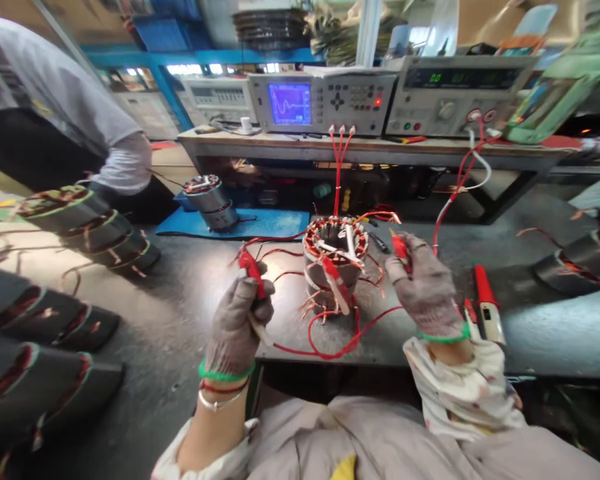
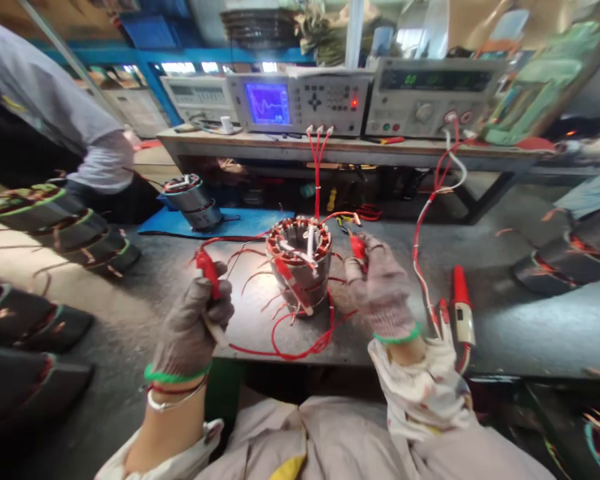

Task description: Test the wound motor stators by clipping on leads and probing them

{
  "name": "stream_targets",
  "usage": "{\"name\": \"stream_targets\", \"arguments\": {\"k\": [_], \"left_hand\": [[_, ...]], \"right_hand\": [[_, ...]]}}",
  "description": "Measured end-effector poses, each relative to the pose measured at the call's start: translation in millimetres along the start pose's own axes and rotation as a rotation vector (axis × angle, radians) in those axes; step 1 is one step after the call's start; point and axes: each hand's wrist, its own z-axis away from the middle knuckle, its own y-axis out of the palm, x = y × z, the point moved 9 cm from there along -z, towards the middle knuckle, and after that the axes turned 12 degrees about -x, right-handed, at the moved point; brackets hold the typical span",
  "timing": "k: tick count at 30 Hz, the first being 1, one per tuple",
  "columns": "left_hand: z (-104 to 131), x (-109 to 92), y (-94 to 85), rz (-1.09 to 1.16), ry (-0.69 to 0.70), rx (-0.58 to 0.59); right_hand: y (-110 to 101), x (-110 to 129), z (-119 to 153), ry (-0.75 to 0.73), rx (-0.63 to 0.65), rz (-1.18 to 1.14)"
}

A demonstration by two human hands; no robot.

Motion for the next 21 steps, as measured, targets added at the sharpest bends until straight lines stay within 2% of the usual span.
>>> {"name": "stream_targets", "arguments": {"k": [3,5,8,16,21], "left_hand": [[13.2,-4.1,6.6,0.017,0.016,0.011],[23.3,-4.9,8.7,-0.006,0.012,0.01],[32.6,-7.7,10.5,-0.058,0.016,0.013],[35.1,-9.0,9.8,-0.073,0.03,0.093],[32.9,-8.3,8.2,-0.06,0.03,0.084]], "right_hand": [[26.4,-13.9,-25.5,-0.009,-0.003,0.008],[38.9,-26.4,-37.1,0.083,-0.011,-0.034],[51.2,-42.8,-40.3,0.235,0.013,-0.116],[62.5,-58.2,-36.4,0.284,0.018,-0.236],[64.4,-62.1,-37.0,0.284,0.01,-0.22]]}}
